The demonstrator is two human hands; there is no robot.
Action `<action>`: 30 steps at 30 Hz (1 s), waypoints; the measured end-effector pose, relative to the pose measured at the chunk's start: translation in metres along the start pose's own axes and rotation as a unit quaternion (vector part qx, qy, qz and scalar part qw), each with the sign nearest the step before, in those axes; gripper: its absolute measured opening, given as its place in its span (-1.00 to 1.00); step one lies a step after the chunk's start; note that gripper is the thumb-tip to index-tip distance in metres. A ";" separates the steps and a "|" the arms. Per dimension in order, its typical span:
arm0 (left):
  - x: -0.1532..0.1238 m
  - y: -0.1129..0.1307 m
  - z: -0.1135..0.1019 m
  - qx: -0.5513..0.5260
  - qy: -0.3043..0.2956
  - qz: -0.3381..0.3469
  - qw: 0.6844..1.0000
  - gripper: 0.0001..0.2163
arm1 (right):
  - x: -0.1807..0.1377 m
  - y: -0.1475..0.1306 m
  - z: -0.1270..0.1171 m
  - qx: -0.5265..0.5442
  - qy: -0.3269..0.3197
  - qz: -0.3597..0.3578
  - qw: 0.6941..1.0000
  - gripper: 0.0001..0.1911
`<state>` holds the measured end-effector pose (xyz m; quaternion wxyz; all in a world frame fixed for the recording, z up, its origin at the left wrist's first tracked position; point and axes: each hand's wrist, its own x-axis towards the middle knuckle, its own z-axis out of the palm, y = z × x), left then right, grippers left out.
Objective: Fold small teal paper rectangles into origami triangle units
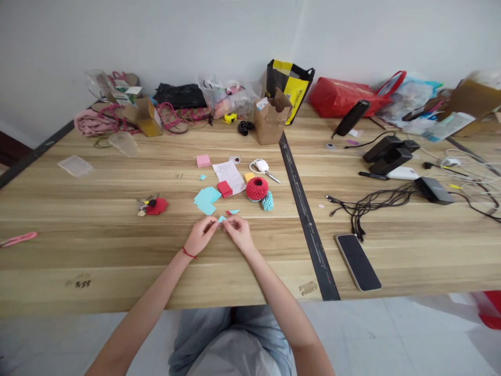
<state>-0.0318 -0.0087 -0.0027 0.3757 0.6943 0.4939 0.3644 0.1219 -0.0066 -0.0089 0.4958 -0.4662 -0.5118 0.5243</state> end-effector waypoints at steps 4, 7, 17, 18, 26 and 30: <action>0.001 -0.005 0.000 0.028 -0.005 0.012 1.000 -0.83 | 0.000 0.001 -0.001 -0.024 -0.005 -0.016 1.000 -0.74; 0.002 -0.006 -0.002 0.060 -0.010 0.029 0.998 -0.84 | -0.001 0.001 -0.002 -0.036 -0.006 -0.034 0.999 -0.76; 0.002 -0.002 -0.006 0.073 -0.046 0.051 0.995 -0.81 | -0.001 -0.005 -0.002 -0.025 -0.005 -0.067 0.997 -0.79; 0.001 -0.002 -0.005 0.071 -0.048 0.053 0.995 -0.82 | -0.001 -0.005 -0.001 -0.010 -0.006 -0.060 0.998 -0.78; 0.001 0.001 -0.004 0.039 -0.066 0.045 0.996 -0.77 | 0.000 -0.005 -0.002 0.057 0.003 -0.005 0.998 -0.73; 0.002 0.000 -0.006 0.000 -0.091 0.024 0.996 -0.74 | 0.000 -0.005 -0.002 0.093 -0.006 0.011 0.996 -0.72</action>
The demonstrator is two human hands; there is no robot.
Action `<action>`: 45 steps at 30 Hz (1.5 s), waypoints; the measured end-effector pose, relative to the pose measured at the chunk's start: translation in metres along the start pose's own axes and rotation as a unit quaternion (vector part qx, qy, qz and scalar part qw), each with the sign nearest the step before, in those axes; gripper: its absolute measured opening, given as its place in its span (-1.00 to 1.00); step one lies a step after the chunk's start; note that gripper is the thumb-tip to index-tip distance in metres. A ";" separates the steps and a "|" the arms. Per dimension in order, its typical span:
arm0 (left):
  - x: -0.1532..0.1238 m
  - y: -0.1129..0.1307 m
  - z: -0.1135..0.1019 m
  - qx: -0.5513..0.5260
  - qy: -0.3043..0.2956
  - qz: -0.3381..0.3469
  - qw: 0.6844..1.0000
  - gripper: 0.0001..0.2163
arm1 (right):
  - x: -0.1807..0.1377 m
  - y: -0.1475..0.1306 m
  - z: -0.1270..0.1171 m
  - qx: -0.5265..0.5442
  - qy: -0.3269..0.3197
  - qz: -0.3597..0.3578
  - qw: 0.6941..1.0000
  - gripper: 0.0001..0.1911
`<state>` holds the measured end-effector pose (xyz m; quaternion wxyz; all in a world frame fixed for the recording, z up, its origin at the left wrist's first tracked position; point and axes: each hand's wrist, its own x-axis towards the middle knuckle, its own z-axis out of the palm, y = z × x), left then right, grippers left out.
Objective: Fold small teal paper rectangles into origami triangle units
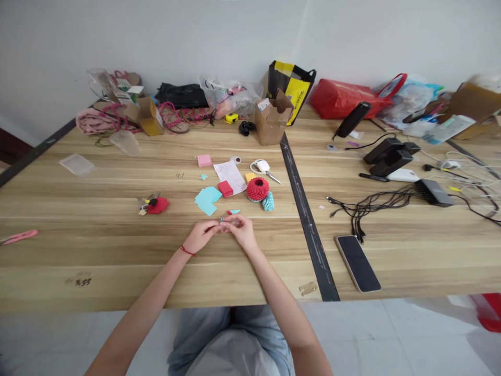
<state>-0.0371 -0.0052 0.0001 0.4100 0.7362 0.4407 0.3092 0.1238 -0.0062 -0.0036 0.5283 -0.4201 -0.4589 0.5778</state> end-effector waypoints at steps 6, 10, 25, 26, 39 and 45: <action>0.001 0.002 0.000 -0.067 0.003 -0.044 0.997 -0.68 | 0.001 -0.001 -0.001 0.027 -0.001 0.019 0.999 -0.70; 0.001 0.005 0.002 -0.098 0.027 -0.059 0.993 -0.67 | 0.002 0.000 -0.002 0.045 0.001 0.036 0.998 -0.65; -0.001 0.001 0.005 -0.048 0.010 -0.043 0.998 -0.78 | 0.002 0.007 0.000 0.053 0.026 0.042 0.997 -0.62; -0.001 0.002 0.004 -0.045 0.009 -0.040 0.998 -0.79 | 0.002 0.007 0.000 0.047 0.026 0.039 0.998 -0.62; 0.001 0.004 -0.005 -0.121 0.038 -0.057 0.990 -0.70 | 0.001 0.008 0.000 0.050 -0.025 0.044 0.997 -0.58; 0.001 0.006 -0.005 -0.110 0.028 -0.052 0.992 -0.68 | 0.001 0.006 0.000 0.065 -0.031 0.051 0.996 -0.57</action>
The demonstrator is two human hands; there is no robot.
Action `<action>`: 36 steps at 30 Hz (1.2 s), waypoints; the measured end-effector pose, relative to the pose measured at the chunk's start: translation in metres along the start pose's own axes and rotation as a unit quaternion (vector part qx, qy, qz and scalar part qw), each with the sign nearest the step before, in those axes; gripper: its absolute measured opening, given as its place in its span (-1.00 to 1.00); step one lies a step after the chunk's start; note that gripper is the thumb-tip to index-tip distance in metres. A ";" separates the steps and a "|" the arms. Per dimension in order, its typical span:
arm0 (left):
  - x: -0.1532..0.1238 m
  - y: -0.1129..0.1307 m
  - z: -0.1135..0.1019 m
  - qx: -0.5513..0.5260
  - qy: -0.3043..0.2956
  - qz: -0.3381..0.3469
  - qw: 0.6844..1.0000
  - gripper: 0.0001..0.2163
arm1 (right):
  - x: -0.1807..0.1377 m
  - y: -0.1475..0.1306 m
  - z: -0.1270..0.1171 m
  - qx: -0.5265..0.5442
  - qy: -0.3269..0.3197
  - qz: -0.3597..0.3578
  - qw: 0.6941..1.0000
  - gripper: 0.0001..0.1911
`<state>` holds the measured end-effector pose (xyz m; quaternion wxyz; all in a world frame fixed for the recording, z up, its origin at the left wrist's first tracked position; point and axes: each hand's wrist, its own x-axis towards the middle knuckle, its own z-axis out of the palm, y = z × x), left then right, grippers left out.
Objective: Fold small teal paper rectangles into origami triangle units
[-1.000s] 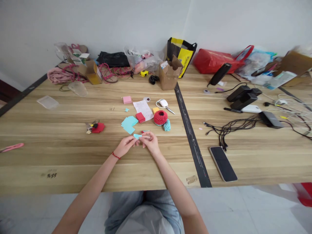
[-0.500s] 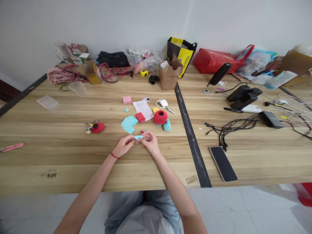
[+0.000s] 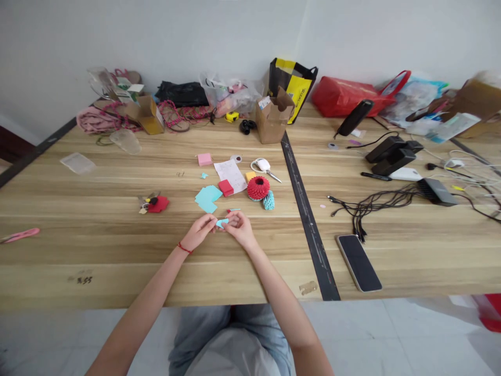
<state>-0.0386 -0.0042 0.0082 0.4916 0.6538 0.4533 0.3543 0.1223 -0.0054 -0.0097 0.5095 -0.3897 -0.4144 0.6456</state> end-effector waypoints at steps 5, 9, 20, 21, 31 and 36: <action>0.000 0.001 0.000 0.011 -0.004 -0.007 1.000 -0.69 | 0.000 0.000 0.000 -0.004 -0.003 -0.002 1.000 -0.57; -0.001 0.000 0.000 0.006 -0.008 -0.007 1.000 -0.71 | 0.000 0.000 0.001 -0.008 -0.006 -0.007 1.000 -0.58; -0.001 0.006 -0.001 -0.020 -0.025 -0.002 0.999 -0.71 | -0.003 -0.007 0.002 0.006 -0.016 -0.002 1.000 -0.60; -0.001 0.006 -0.001 -0.021 -0.026 -0.004 0.999 -0.71 | -0.003 -0.007 0.002 0.006 -0.015 -0.002 1.000 -0.60; -0.001 0.001 -0.001 -0.030 -0.032 -0.009 0.999 -0.72 | -0.002 -0.004 0.000 0.022 -0.022 -0.009 0.999 -0.62; -0.001 -0.001 0.000 -0.031 -0.030 -0.011 0.999 -0.71 | -0.002 -0.003 -0.001 0.031 -0.024 -0.010 0.999 -0.64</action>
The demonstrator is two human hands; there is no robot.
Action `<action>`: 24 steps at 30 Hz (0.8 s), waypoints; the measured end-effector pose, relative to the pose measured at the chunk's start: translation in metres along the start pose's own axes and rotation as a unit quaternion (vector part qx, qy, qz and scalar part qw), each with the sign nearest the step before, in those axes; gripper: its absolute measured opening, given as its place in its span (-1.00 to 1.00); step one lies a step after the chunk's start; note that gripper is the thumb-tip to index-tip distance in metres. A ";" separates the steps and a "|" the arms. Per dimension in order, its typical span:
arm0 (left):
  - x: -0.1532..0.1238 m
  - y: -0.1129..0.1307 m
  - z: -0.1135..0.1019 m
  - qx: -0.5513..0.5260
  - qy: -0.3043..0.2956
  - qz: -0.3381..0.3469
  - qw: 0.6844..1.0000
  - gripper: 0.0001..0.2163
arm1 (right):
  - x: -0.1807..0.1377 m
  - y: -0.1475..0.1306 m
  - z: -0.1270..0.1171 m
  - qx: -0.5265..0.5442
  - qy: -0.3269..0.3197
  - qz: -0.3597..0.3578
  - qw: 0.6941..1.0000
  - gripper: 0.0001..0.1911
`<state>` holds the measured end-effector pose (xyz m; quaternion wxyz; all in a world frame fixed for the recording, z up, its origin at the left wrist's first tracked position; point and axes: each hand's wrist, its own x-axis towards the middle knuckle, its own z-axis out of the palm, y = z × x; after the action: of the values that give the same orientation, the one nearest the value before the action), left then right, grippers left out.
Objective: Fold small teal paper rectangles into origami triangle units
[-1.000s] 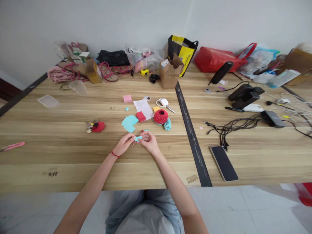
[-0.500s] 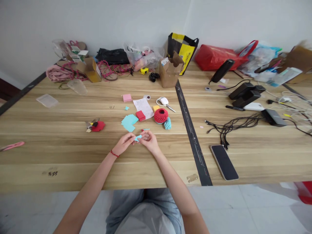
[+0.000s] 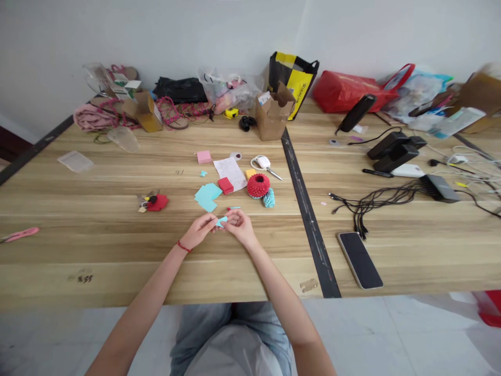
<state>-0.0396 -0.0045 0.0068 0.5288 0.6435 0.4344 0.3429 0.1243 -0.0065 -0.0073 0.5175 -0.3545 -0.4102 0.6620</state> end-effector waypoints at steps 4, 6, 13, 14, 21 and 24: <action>0.000 0.000 -0.001 -0.004 0.001 -0.003 1.000 -0.69 | 0.000 -0.001 0.000 -0.003 -0.002 0.004 1.000 -0.65; 0.000 0.001 -0.001 -0.005 0.000 -0.002 1.000 -0.69 | 0.000 -0.001 0.000 0.000 -0.003 0.005 1.000 -0.65; -0.001 0.007 -0.004 -0.023 -0.013 0.011 1.000 -0.71 | 0.001 0.000 0.000 0.006 0.001 0.001 1.000 -0.65; -0.001 0.007 -0.004 -0.027 -0.014 0.012 0.999 -0.71 | 0.001 0.000 0.000 0.005 0.001 0.000 1.000 -0.65; -0.001 0.006 -0.003 -0.020 -0.011 0.010 1.000 -0.71 | 0.001 0.000 0.001 0.001 0.009 0.001 1.000 -0.67; -0.001 0.004 -0.003 -0.007 -0.012 0.008 1.000 -0.71 | 0.001 0.000 0.000 0.001 0.021 -0.001 1.000 -0.68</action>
<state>-0.0421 -0.0046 0.0117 0.5357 0.6475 0.4203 0.3423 0.1240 -0.0054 -0.0074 0.5273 -0.3677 -0.3989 0.6539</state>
